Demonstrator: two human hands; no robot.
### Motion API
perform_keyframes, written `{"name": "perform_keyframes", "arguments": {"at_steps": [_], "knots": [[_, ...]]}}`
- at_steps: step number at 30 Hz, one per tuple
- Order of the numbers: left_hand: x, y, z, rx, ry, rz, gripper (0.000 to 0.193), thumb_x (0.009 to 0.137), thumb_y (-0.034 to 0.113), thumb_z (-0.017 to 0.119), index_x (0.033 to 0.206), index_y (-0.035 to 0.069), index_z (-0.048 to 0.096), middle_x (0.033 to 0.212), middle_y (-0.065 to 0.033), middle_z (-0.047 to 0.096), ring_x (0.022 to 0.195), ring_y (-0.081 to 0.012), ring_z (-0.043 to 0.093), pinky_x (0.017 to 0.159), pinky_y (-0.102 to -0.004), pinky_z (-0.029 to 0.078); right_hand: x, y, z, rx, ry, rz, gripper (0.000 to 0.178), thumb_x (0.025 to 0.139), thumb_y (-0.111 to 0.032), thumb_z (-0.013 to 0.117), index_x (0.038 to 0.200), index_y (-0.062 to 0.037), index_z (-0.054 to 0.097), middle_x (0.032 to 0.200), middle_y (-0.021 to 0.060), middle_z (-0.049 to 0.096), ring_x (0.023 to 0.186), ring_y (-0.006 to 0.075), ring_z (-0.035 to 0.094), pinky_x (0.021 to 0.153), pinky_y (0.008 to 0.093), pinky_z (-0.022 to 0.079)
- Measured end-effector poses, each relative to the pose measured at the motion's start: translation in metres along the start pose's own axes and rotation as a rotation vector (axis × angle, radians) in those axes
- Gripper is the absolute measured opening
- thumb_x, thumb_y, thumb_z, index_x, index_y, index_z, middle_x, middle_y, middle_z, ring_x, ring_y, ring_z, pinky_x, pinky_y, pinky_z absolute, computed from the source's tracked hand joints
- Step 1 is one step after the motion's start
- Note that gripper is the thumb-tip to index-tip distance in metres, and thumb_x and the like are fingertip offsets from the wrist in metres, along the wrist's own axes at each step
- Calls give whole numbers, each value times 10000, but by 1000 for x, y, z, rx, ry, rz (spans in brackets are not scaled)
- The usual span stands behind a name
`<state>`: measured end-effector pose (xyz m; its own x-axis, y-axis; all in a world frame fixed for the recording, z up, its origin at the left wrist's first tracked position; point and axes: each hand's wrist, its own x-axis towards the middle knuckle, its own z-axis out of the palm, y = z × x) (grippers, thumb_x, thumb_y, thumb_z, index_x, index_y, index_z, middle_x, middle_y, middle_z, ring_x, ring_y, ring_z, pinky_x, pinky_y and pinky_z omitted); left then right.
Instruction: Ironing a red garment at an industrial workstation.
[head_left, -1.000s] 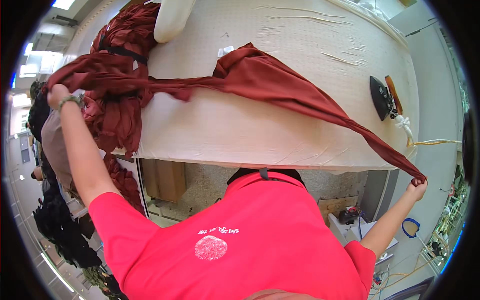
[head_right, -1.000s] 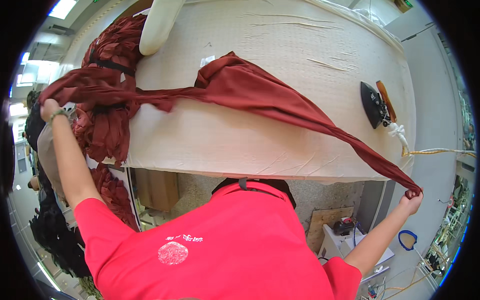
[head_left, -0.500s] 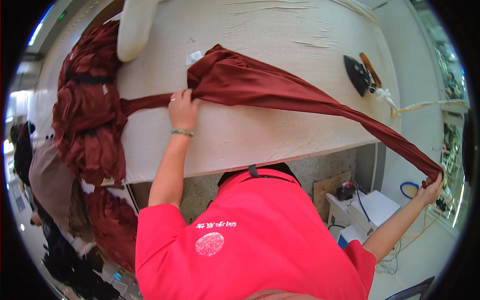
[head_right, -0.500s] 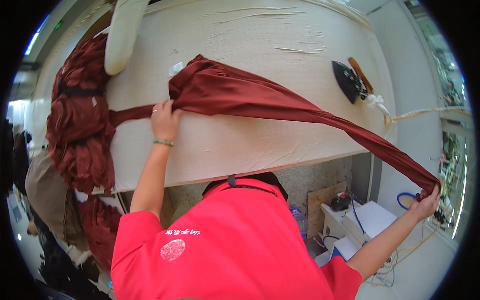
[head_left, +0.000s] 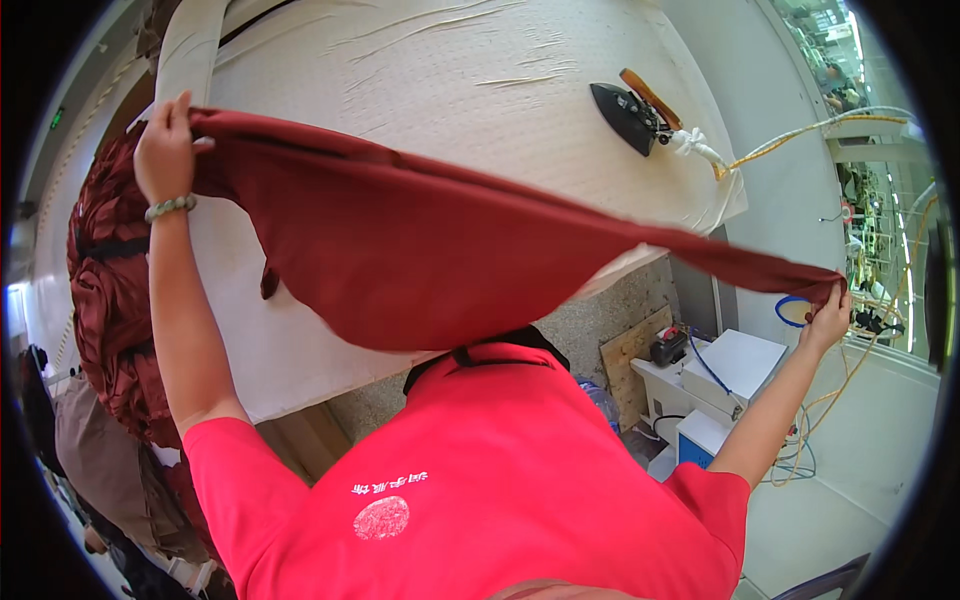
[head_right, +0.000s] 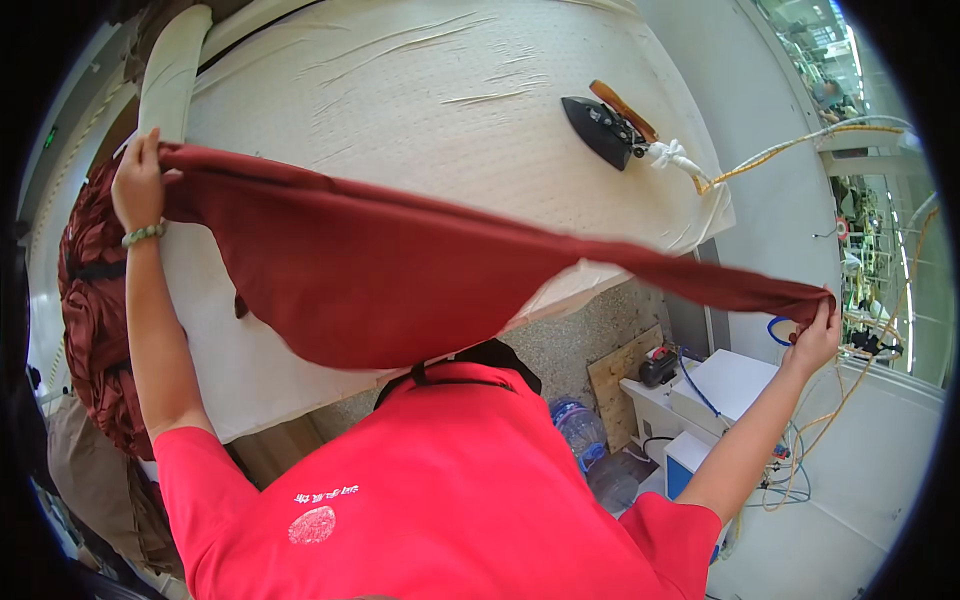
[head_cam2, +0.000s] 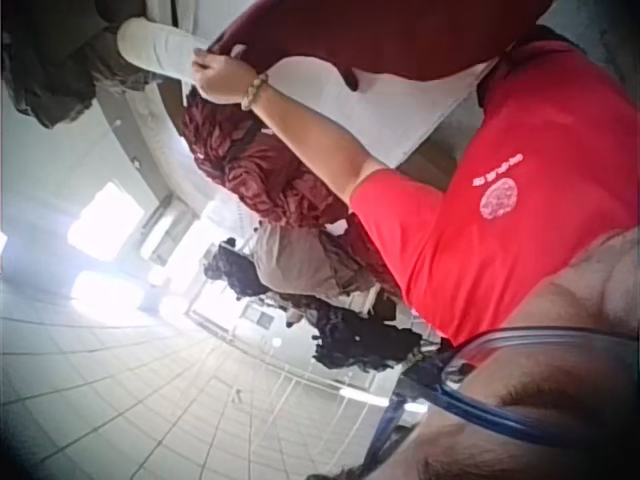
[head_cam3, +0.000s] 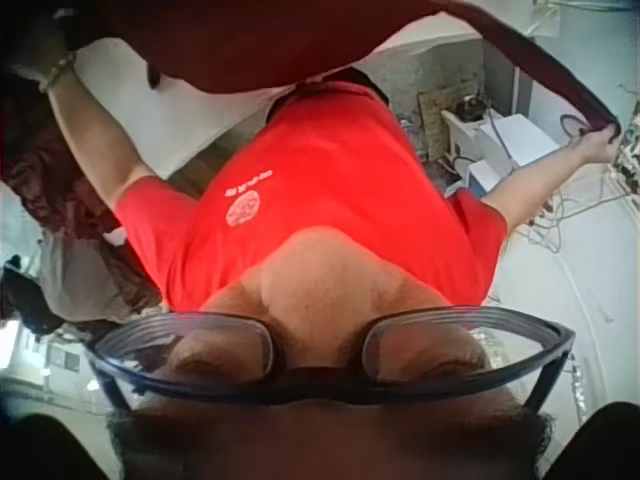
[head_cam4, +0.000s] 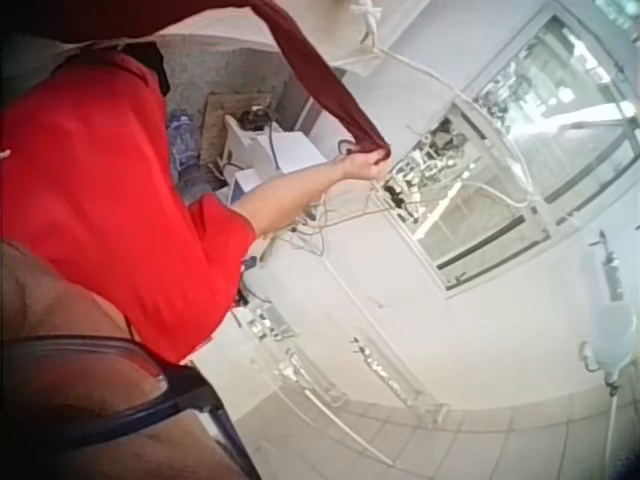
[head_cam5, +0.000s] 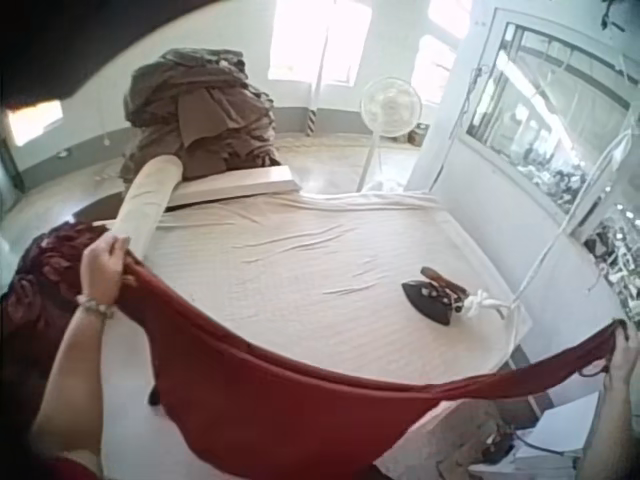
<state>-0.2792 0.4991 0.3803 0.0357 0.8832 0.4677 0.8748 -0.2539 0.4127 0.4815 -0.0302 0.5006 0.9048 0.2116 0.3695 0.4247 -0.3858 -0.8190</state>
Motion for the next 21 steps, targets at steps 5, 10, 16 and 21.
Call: {"name": "perform_keyframes", "arguments": {"at_steps": [5, 10, 16, 21], "knots": [[-20, -34, -7, 142, 178, -91, 450, 1031, 500, 544, 954, 92, 716, 813, -151, 696, 775, -365, 678, 663, -442, 509, -4, -15, 15, 106, 36, -53, 226, 1024, -238, 642, 1184, -109, 736, 951, 9, 717, 641, 3, 536, 474, 156, 345], [-63, -62, -28, 296, 69, -118, 467, 1030, 494, 530, 888, 75, 681, 830, -200, 675, 802, -438, 652, 674, -514, 502, 26, 7, 68, 67, -132, -45, 235, 1025, -216, 637, 1194, -77, 724, 964, 2, 715, 720, 38, 578, 562, 201, 445], [-185, -57, -5, 537, -305, -372, 394, 1002, 432, 585, 981, 49, 677, 971, -248, 680, 936, -433, 655, 805, -529, 500, 36, 54, 196, -674, -723, -323, 352, 975, -245, 674, 1253, -30, 670, 1052, 93, 728, 1011, 273, 667, 893, 360, 505], [-291, 114, 64, 16, -255, -568, 382, 973, 400, 684, 1013, 20, 694, 939, -116, 704, 864, -251, 689, 736, -400, 540, 24, 76, 339, -644, -775, -893, 534, 945, -281, 682, 1416, -67, 550, 1339, 173, 621, 1227, 370, 591, 1017, 433, 476]]}}
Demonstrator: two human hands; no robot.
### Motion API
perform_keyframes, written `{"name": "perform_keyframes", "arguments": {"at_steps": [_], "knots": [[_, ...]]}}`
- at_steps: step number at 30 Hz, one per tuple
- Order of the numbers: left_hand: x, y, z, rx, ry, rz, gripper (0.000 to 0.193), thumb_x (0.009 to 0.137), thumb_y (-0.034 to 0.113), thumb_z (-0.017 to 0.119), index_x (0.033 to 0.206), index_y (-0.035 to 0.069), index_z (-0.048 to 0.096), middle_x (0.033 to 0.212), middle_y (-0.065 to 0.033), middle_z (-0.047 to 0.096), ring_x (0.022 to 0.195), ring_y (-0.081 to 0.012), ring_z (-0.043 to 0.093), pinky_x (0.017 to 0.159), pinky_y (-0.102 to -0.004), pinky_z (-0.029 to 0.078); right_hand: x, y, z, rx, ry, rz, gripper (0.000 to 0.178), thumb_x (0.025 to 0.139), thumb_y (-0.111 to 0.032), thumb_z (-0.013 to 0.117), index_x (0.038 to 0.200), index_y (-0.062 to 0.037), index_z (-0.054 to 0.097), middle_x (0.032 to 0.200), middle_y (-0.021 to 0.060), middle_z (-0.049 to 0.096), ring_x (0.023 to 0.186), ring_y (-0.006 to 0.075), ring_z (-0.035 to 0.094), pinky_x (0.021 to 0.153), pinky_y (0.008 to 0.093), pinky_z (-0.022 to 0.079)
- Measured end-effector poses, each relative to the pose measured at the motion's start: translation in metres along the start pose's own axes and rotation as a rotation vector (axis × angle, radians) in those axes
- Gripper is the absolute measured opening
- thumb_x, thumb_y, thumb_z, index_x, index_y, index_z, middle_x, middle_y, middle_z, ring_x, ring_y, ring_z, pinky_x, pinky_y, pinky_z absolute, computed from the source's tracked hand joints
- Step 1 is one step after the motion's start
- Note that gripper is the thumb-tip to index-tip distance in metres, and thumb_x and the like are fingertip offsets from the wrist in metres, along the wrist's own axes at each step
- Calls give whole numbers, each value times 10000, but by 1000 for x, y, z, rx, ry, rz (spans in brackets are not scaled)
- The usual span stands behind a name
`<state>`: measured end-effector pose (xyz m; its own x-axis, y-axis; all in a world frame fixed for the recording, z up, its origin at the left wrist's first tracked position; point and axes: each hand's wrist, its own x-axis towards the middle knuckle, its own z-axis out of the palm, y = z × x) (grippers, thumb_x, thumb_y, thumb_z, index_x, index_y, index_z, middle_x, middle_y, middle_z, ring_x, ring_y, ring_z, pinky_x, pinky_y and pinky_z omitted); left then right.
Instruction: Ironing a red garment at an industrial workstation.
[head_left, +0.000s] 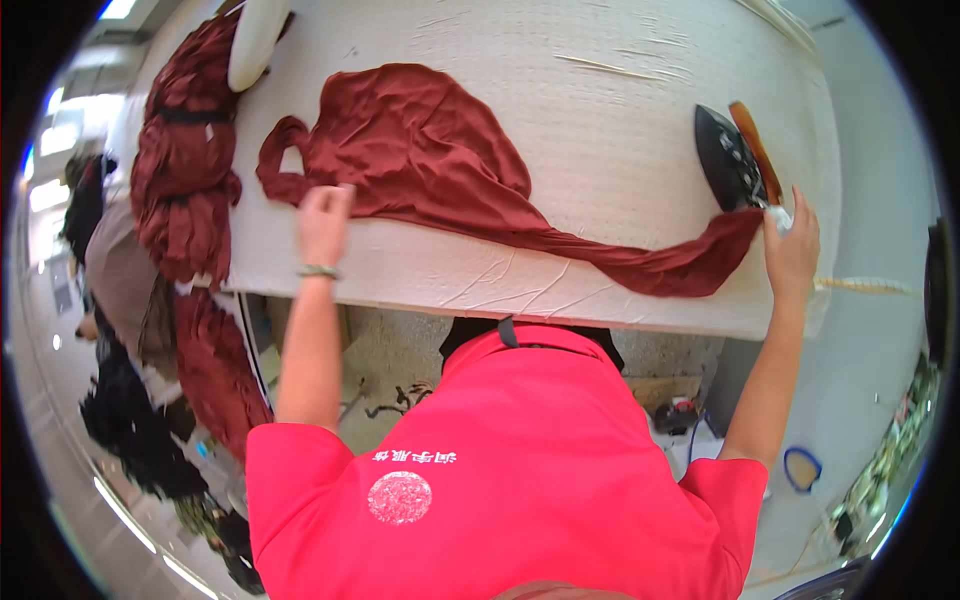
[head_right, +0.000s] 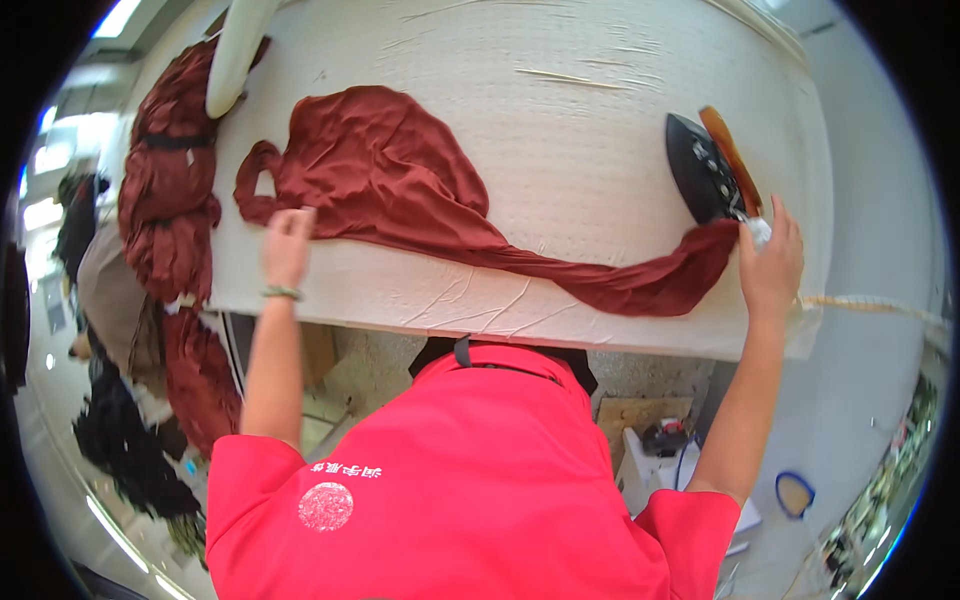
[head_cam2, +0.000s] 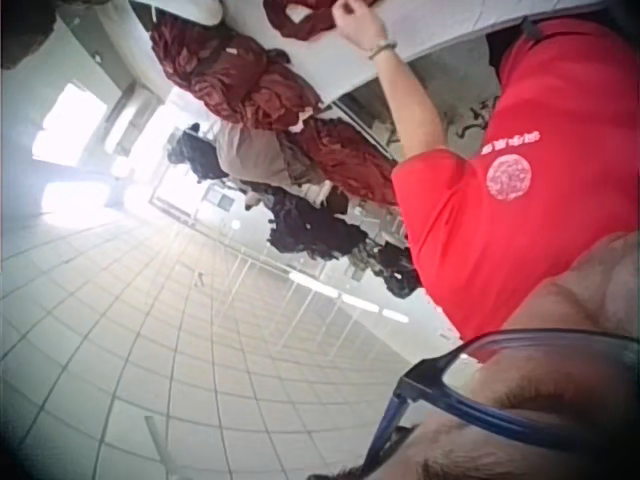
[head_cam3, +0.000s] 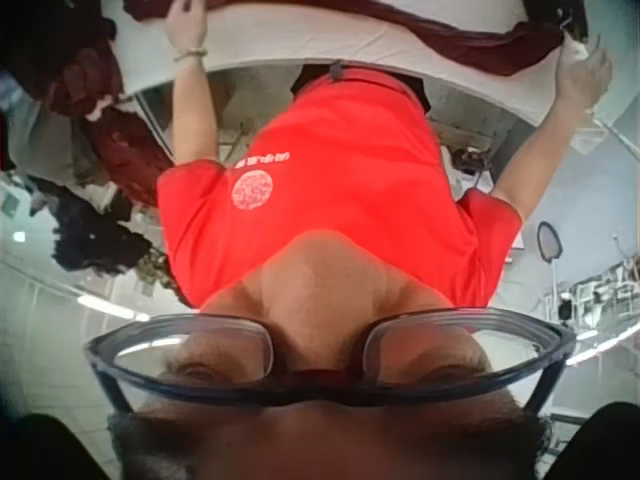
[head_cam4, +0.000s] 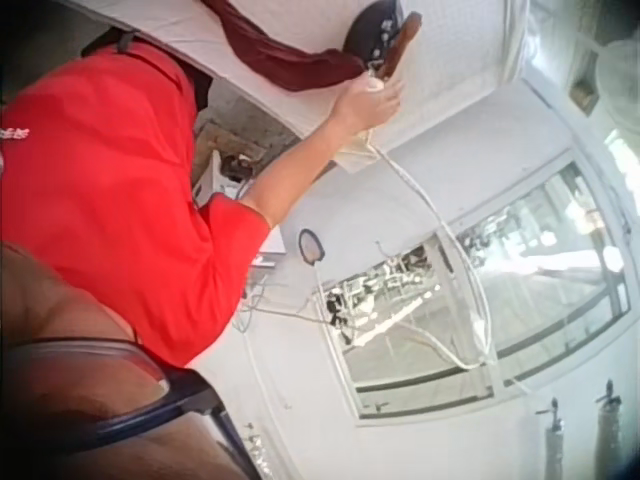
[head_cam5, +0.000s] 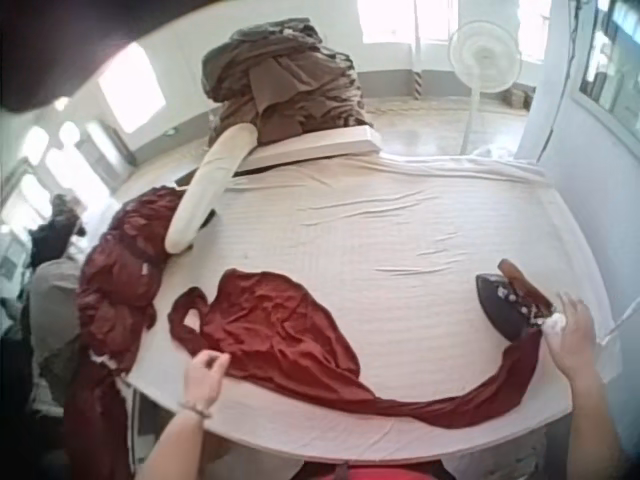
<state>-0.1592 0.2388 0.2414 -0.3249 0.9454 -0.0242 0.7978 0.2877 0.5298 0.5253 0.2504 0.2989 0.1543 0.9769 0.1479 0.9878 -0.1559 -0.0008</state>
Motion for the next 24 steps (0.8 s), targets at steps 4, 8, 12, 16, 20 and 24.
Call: {"name": "perform_keyframes", "arguments": {"at_steps": [4, 8, 12, 16, 20, 24], "knots": [[-67, 65, 71, -682, -161, -789, 380, 962, 421, 710, 1077, 59, 706, 975, -85, 746, 764, -124, 691, 587, -265, 535, 50, -31, 52, 64, 223, -223, 675, 935, -300, 686, 1525, -125, 408, 1402, 157, 564, 1256, 358, 562, 1028, 470, 469], [-54, 61, 103, -602, -86, -728, 341, 958, 372, 714, 971, 33, 682, 789, -49, 707, 604, -113, 636, 502, -258, 476, 65, -30, 71, -22, 180, -177, 711, 919, -303, 699, 1532, -136, 382, 1349, 148, 598, 1231, 349, 583, 1005, 475, 483], [-44, 60, 79, -436, -60, -549, 267, 955, 276, 707, 880, 24, 661, 651, 8, 620, 515, -104, 553, 472, -267, 421, 77, 8, 75, -47, 116, -182, 715, 926, -303, 688, 1545, -152, 363, 1337, 156, 605, 1223, 360, 589, 1005, 480, 484], [-17, 101, 37, -942, -85, -482, 149, 967, 180, 675, 930, 36, 677, 698, 18, 592, 592, -98, 531, 545, -281, 420, 89, 42, 81, -82, 88, -178, 710, 935, -300, 676, 1552, -160, 354, 1341, 171, 607, 1219, 382, 588, 1004, 489, 487], [50, 136, 70, -1247, -58, -194, 217, 994, 150, 614, 1096, -24, 695, 1003, -29, 746, 915, -197, 699, 822, -353, 554, 93, 59, 88, -102, 105, -140, 712, 931, -286, 677, 1551, -158, 351, 1340, 169, 611, 1219, 390, 587, 999, 493, 492], [50, 116, 106, -342, 110, -93, 274, 974, 211, 624, 1135, 2, 700, 1158, -101, 739, 1088, -261, 689, 951, -343, 524, 98, 67, 85, -88, 61, -104, 706, 927, -270, 678, 1544, -147, 359, 1359, 171, 603, 1234, 391, 580, 1004, 493, 491]]}}
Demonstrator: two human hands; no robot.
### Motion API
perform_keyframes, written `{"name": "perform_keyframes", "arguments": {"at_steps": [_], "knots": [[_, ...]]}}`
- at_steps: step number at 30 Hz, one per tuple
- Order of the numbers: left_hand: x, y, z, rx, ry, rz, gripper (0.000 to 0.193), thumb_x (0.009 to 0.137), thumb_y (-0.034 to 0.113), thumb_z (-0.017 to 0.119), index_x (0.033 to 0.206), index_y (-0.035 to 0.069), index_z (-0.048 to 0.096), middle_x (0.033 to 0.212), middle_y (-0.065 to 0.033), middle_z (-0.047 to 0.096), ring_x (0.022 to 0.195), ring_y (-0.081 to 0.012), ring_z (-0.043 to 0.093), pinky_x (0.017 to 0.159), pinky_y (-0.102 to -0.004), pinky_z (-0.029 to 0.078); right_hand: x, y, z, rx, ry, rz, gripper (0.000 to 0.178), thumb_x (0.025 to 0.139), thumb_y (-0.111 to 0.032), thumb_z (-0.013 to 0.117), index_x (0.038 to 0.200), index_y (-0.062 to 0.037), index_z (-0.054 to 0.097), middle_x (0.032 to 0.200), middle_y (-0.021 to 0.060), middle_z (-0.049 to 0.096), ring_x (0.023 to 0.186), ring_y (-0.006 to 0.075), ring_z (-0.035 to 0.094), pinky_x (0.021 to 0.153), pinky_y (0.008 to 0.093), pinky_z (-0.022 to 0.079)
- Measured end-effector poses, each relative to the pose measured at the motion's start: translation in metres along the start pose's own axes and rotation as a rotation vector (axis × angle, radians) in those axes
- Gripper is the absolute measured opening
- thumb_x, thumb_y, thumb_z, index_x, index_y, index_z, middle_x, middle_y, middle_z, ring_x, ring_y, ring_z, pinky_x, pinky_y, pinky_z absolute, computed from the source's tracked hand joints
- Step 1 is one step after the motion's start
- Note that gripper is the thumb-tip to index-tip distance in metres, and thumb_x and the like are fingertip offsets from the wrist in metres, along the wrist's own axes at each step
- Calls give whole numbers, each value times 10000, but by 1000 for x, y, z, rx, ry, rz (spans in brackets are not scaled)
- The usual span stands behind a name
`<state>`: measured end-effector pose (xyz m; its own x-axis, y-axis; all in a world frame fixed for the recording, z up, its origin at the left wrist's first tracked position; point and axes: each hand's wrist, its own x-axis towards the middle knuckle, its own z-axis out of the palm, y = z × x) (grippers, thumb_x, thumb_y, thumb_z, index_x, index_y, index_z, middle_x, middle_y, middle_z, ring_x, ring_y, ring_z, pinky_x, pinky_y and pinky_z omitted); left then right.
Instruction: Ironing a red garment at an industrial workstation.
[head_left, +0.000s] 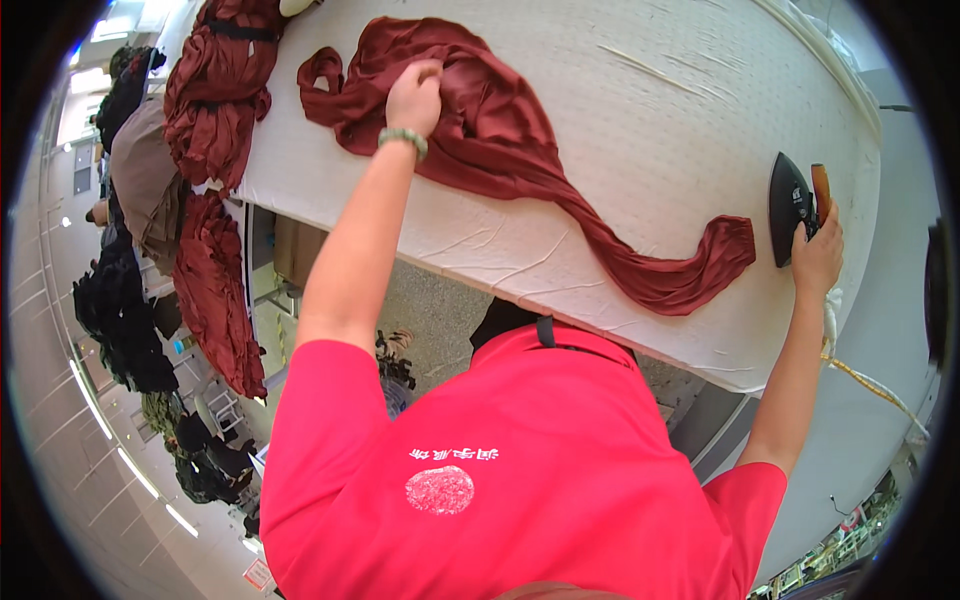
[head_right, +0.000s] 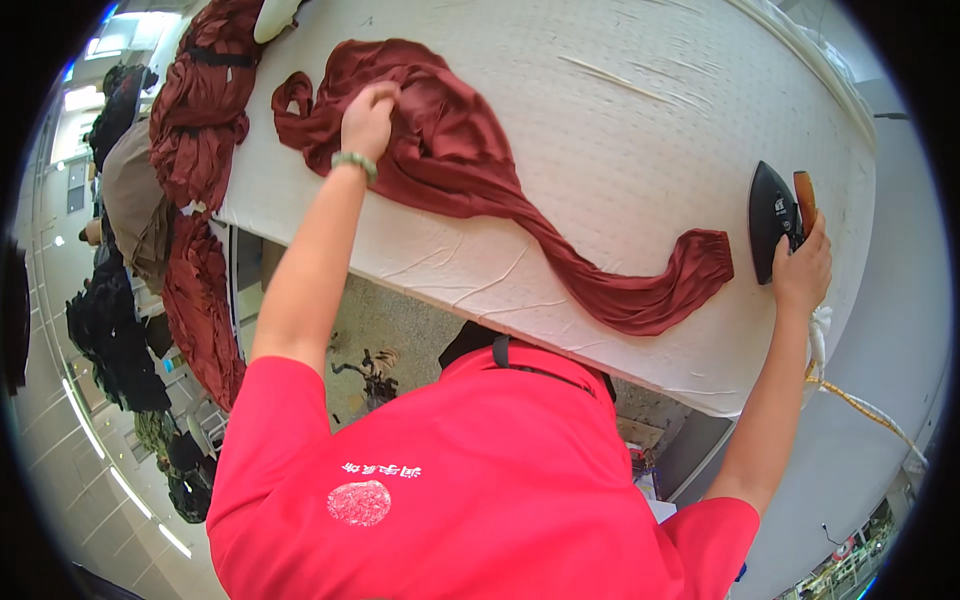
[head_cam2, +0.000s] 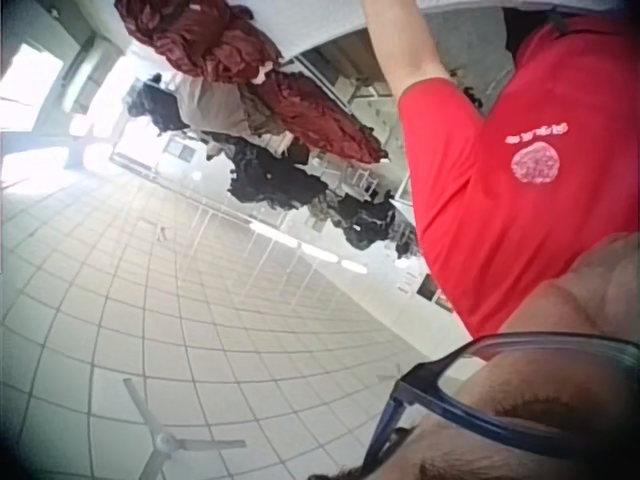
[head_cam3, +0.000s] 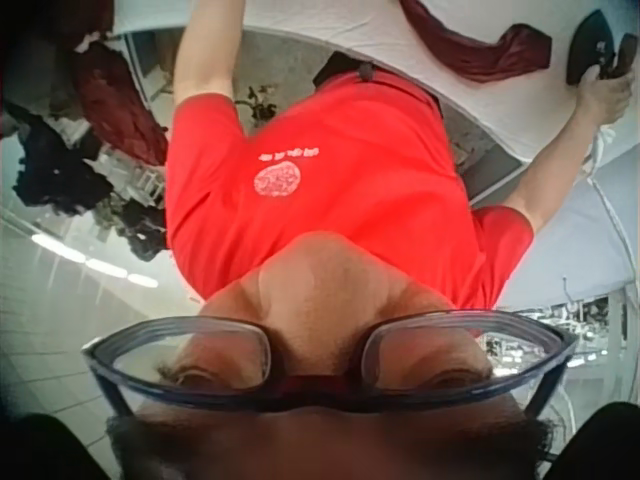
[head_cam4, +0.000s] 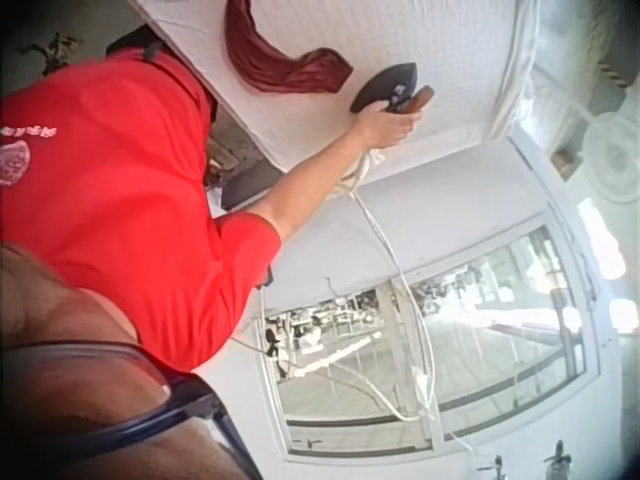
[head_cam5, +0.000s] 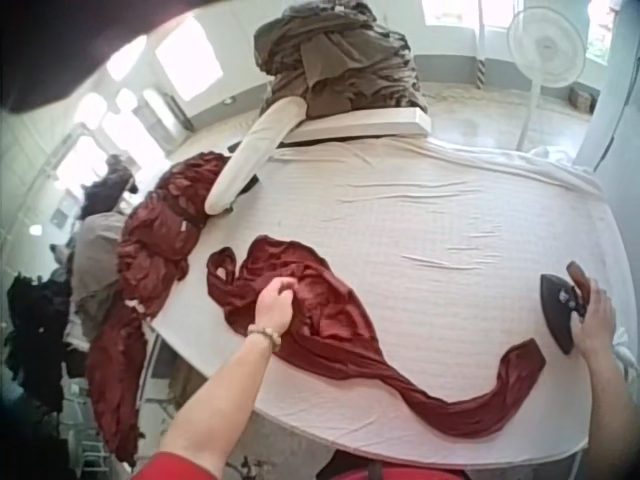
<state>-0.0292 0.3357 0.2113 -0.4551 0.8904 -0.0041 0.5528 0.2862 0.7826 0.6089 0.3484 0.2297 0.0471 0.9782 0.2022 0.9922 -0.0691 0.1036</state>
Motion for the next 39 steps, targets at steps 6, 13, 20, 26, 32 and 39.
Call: {"name": "perform_keyframes", "arguments": {"at_steps": [6, 13, 20, 26, 32, 39], "knots": [[-55, 0, -3, 569, -149, 132, 426, 887, 450, 721, 975, 33, 713, 959, -170, 738, 915, -335, 703, 835, -419, 544, -12, -26, -28, 82, 292, -159, 609, 919, -223, 687, 1469, -74, 472, 1363, 160, 602, 1228, 381, 583, 1011, 483, 486], [-82, 14, -73, 216, -618, -57, 345, 875, 316, 800, 974, -5, 720, 838, -67, 701, 761, -162, 637, 681, -320, 493, -69, -89, -26, 208, -385, -95, 515, 906, -166, 734, 1374, -33, 566, 1307, 163, 647, 1195, 302, 630, 994, 395, 491], [-101, 17, -200, -760, -89, -119, 307, 1024, 169, 647, 1274, -5, 612, 1124, -80, 716, 1003, -151, 665, 832, -272, 520, -56, -51, -54, 1390, -2, 295, 276, 923, 27, 643, 1192, -38, 645, 1328, 132, 654, 1219, 225, 625, 1014, 341, 482], [-142, -50, -197, -505, -191, -225, 288, 1050, 157, 599, 1290, 0, 626, 1244, -110, 693, 1094, -212, 676, 957, -346, 530, -111, -35, -48, 633, -26, -185, 203, 903, 84, 571, 1025, -53, 656, 1266, 153, 679, 1189, 320, 641, 1036, 370, 474], [-162, -59, -180, -711, -187, -346, 260, 1048, 110, 584, 1269, -14, 642, 1259, -128, 692, 1137, -224, 668, 1019, -373, 523, -148, -48, -38, 561, -332, 91, 113, 915, -96, 645, 1011, -58, 690, 1045, 122, 743, 948, 336, 698, 868, 420, 542], [-153, 13, -193, -982, -192, -219, 295, 1064, 126, 537, 1313, -9, 618, 1328, -159, 659, 1225, -276, 634, 1078, -435, 490, -139, -67, -18, 599, -594, 285, 199, 951, -185, 645, 1080, -38, 682, 968, 93, 736, 820, 186, 696, 685, 337, 532]]}}
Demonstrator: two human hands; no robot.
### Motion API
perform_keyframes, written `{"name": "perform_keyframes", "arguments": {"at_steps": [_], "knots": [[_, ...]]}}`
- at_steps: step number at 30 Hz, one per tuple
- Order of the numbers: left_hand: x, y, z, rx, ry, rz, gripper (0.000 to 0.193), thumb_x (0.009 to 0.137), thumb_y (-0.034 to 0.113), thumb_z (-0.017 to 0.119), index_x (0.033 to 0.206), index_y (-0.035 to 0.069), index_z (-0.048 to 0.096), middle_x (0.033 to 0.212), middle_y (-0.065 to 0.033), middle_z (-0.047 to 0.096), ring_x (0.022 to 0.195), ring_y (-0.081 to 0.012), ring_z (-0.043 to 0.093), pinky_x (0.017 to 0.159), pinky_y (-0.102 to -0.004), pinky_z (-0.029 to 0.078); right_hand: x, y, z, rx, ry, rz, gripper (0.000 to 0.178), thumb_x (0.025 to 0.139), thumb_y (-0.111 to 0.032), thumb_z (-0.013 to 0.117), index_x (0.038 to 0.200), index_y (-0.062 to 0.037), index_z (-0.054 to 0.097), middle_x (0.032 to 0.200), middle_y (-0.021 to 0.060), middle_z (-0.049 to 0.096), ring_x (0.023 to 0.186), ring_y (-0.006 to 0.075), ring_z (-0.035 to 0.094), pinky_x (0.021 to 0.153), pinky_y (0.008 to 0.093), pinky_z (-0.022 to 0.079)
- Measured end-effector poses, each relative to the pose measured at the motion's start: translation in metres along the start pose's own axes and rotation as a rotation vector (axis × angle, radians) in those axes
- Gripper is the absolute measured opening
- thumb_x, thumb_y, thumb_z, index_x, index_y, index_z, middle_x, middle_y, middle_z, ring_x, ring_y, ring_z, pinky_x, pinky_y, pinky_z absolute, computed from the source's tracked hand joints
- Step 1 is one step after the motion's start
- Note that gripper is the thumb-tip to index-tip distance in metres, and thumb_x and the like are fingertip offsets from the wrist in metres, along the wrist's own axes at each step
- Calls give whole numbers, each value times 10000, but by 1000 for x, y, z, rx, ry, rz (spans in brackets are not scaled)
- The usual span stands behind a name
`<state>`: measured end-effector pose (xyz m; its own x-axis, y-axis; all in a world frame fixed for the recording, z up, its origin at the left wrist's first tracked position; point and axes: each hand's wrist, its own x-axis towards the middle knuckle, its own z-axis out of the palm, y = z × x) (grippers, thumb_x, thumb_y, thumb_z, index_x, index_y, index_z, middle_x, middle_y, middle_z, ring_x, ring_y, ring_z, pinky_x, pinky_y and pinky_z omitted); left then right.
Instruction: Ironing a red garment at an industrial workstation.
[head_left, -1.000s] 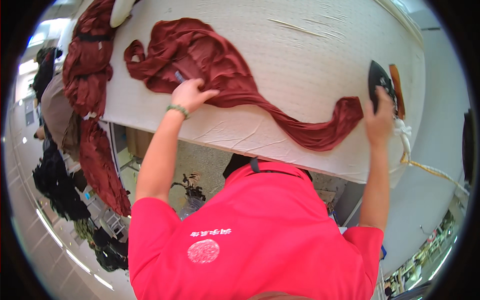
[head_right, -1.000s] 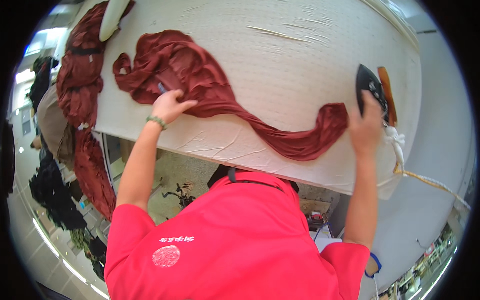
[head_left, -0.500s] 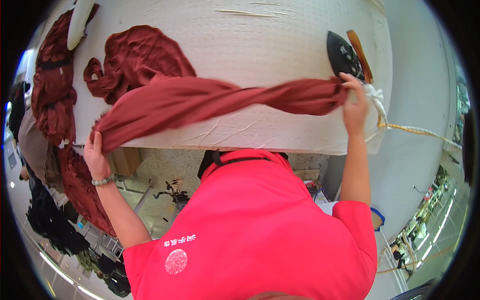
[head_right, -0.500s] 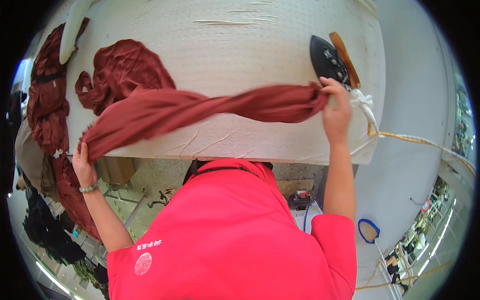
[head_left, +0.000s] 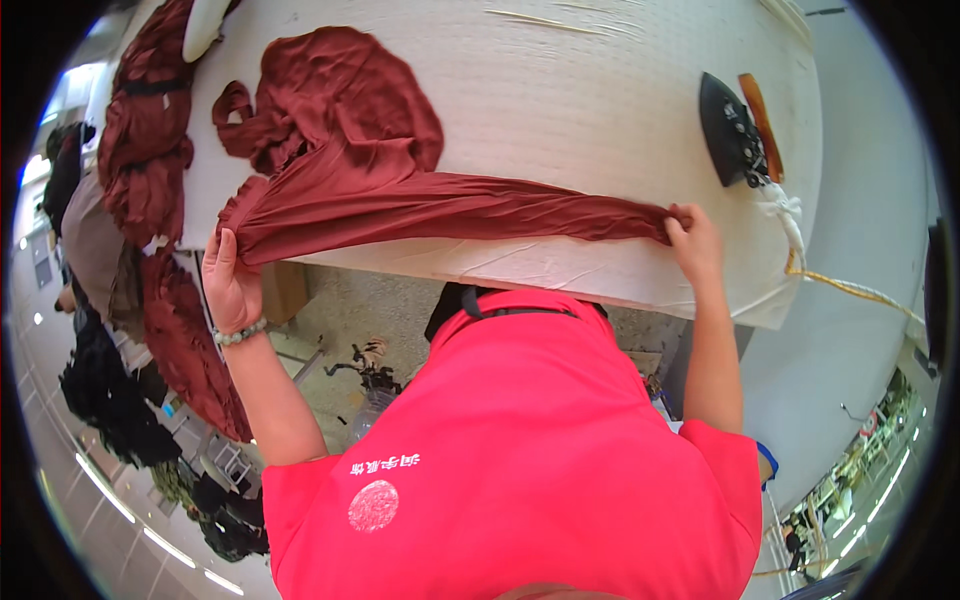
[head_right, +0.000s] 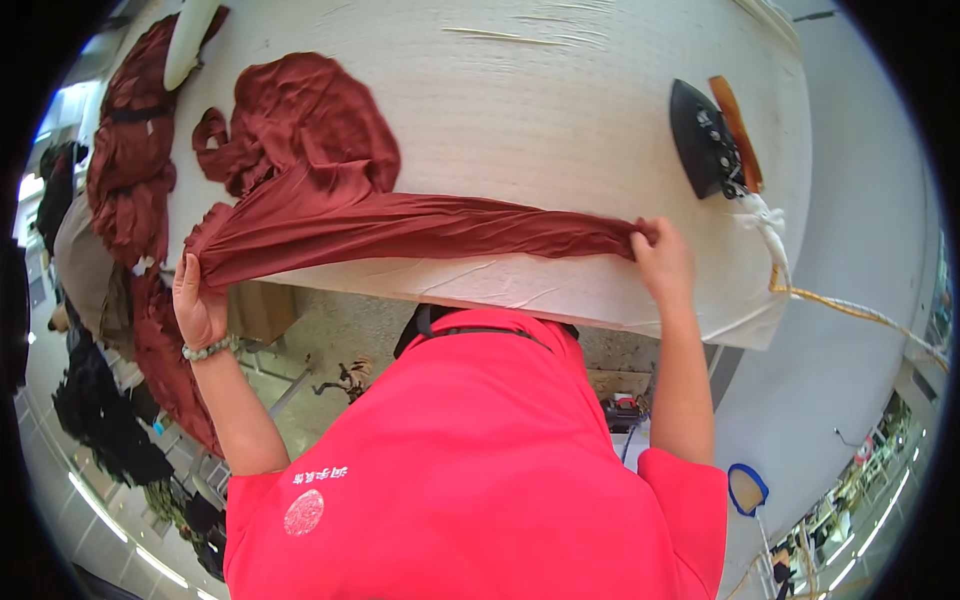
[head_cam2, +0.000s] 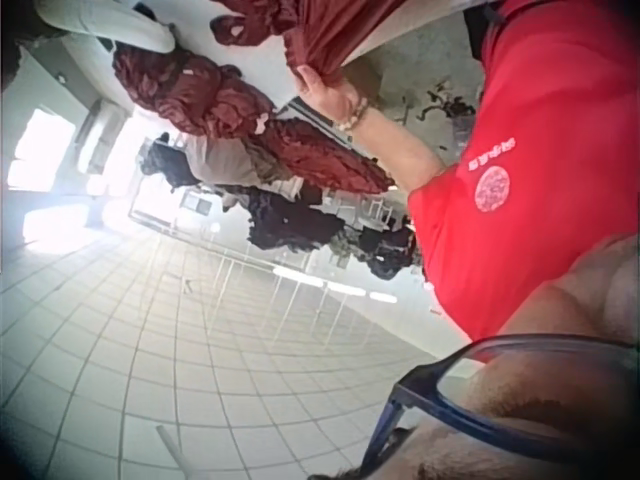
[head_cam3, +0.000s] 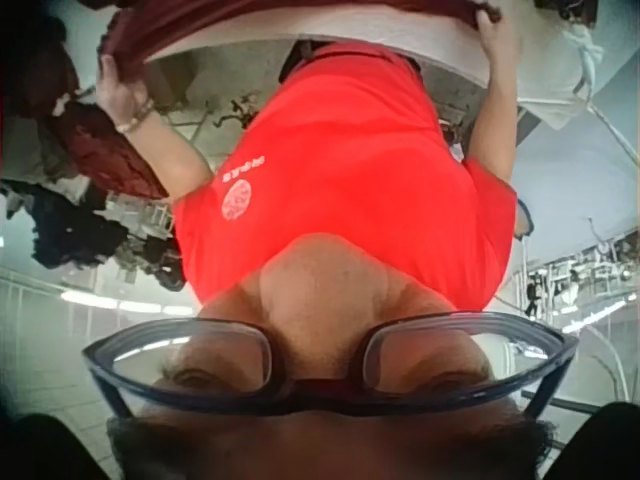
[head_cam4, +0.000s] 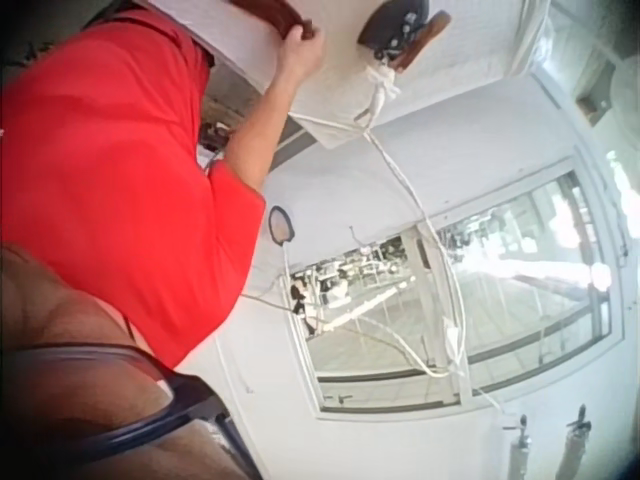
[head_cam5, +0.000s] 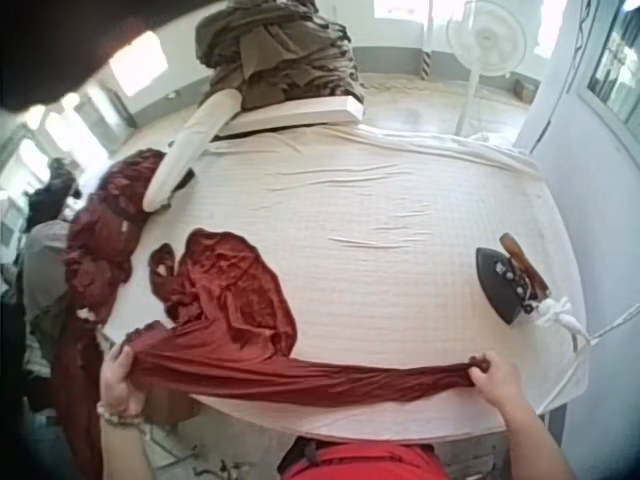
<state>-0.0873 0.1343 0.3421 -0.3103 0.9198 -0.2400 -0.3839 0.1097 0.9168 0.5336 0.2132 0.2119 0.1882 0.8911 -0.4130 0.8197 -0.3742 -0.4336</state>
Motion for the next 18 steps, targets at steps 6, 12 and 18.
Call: {"name": "perform_keyframes", "arguments": {"at_steps": [6, 12, 18], "knots": [[-59, 66, 10, -86, -121, 131, 518, 1097, 374, 427, 1459, 10, 492, 1503, -174, 522, 1385, -338, 495, 1184, -523, 362, -38, 54, -84, 844, -40, 127, 272, 936, -91, 535, 1174, -69, 665, 1069, 36, 695, 956, 125, 646, 717, 271, 516], [20, 61, 36, 139, 55, 2, 425, 1056, 247, 527, 1388, -17, 562, 1328, -146, 646, 1203, -232, 619, 1059, -402, 468, -39, 3, -104, 1230, -42, 30, 265, 959, -109, 537, 1180, -36, 662, 1103, 75, 685, 987, 168, 659, 868, 306, 523], [265, 103, 42, 577, 50, 216, 274, 927, 156, 694, 1175, 41, 683, 1061, -58, 720, 914, -200, 658, 812, -337, 537, 74, -93, -139, 432, 433, -131, 236, 947, -126, 629, 1139, -8, 701, 1007, 62, 710, 879, 147, 664, 772, 246, 538]]}}
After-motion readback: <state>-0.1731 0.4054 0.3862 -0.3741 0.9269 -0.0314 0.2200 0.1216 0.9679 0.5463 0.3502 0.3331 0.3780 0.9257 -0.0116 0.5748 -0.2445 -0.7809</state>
